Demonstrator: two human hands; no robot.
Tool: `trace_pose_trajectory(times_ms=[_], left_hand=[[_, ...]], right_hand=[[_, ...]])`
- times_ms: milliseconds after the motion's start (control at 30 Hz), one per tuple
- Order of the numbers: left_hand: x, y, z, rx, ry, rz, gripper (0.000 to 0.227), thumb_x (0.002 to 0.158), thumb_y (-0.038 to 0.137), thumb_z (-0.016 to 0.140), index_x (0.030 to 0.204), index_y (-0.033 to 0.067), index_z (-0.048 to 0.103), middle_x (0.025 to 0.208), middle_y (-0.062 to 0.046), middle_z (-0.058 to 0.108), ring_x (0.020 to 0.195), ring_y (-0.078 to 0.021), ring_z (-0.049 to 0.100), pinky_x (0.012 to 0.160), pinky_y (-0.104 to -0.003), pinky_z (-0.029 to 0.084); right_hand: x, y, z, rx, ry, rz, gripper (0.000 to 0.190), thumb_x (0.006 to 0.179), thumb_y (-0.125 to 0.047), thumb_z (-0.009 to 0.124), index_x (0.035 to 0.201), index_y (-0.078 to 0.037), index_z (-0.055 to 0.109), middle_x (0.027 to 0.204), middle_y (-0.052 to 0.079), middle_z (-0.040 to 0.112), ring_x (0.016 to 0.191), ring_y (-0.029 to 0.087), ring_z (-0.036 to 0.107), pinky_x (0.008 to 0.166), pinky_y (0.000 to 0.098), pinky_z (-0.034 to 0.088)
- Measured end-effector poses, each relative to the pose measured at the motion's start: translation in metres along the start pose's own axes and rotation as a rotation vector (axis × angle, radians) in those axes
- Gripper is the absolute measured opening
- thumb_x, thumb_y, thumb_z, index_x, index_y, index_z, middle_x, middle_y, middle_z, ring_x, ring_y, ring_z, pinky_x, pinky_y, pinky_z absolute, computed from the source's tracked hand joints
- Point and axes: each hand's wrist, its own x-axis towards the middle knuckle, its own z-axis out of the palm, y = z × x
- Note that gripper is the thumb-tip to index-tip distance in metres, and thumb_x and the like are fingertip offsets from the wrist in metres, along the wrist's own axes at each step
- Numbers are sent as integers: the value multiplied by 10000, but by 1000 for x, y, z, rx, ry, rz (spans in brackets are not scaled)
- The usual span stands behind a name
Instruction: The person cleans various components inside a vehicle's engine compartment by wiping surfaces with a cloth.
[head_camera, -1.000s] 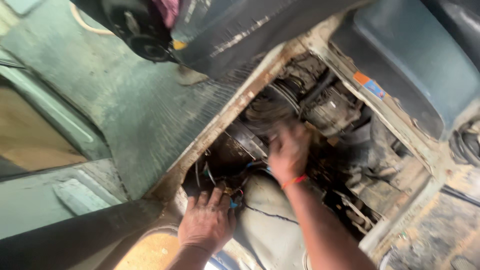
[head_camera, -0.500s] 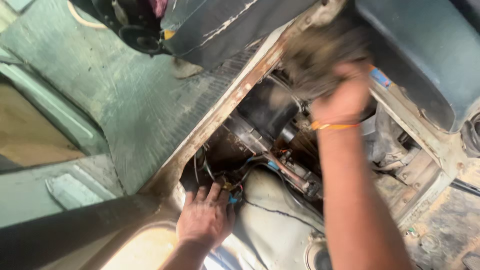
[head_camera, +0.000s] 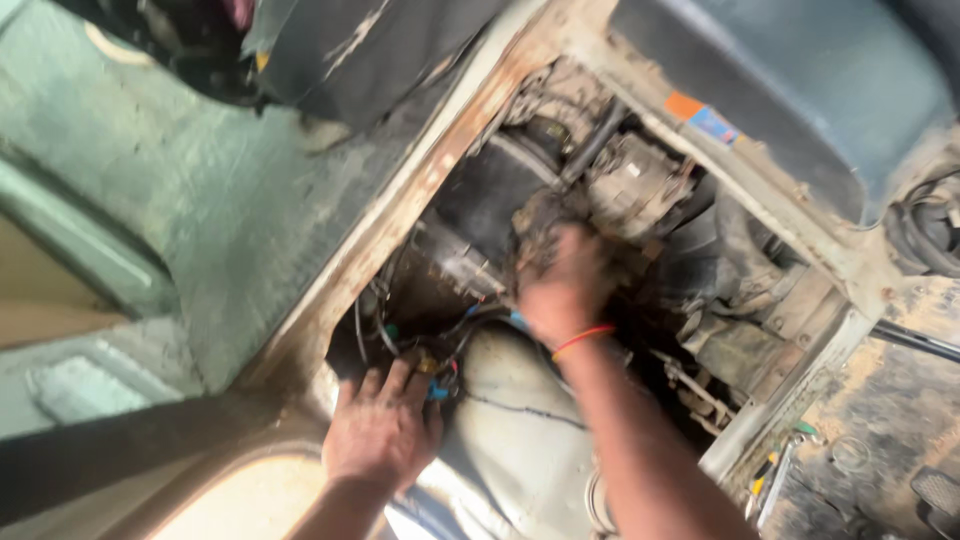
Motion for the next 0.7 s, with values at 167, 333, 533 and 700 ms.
trace_pose_trajectory(times_ms=[167,333,533,700], left_hand=[[-13,4,-2,-49,86,8,523,846,400,601,1317,173,627,1418,-34,556,1200,-290,543,953,-472,394],[4,20,-28,-150,454,250,507,783,317,687,1267,170,659,1384,-100,565,1203,-324,521,961,-494,397],[138,45,-91,-47,416,436,923,906,548,651,1565,33,262,1651,-210,193,1504,-423,219,1235,-548,177],[187,54,-133,402,-177,430,1250,839,734,639,1604,127,-143,1642,-228,-245,1550,-389,-130,1258,-493,30]], right_hand=[[-25,14,37,262,-221,420,380,941,-265,670,1195,-53,484,1255,282,547,1123,517,549,933,573,456],[-21,81,101,370,43,600,442,1049,-286,546,1368,15,489,1206,354,591,1084,552,587,926,556,489],[-13,165,176,-115,-645,282,294,1058,-177,474,1091,-45,735,1171,229,746,1098,397,711,923,463,555],[-4,178,181,111,-733,496,291,1023,-84,470,1157,-15,719,1306,219,701,1222,366,657,976,439,534]])
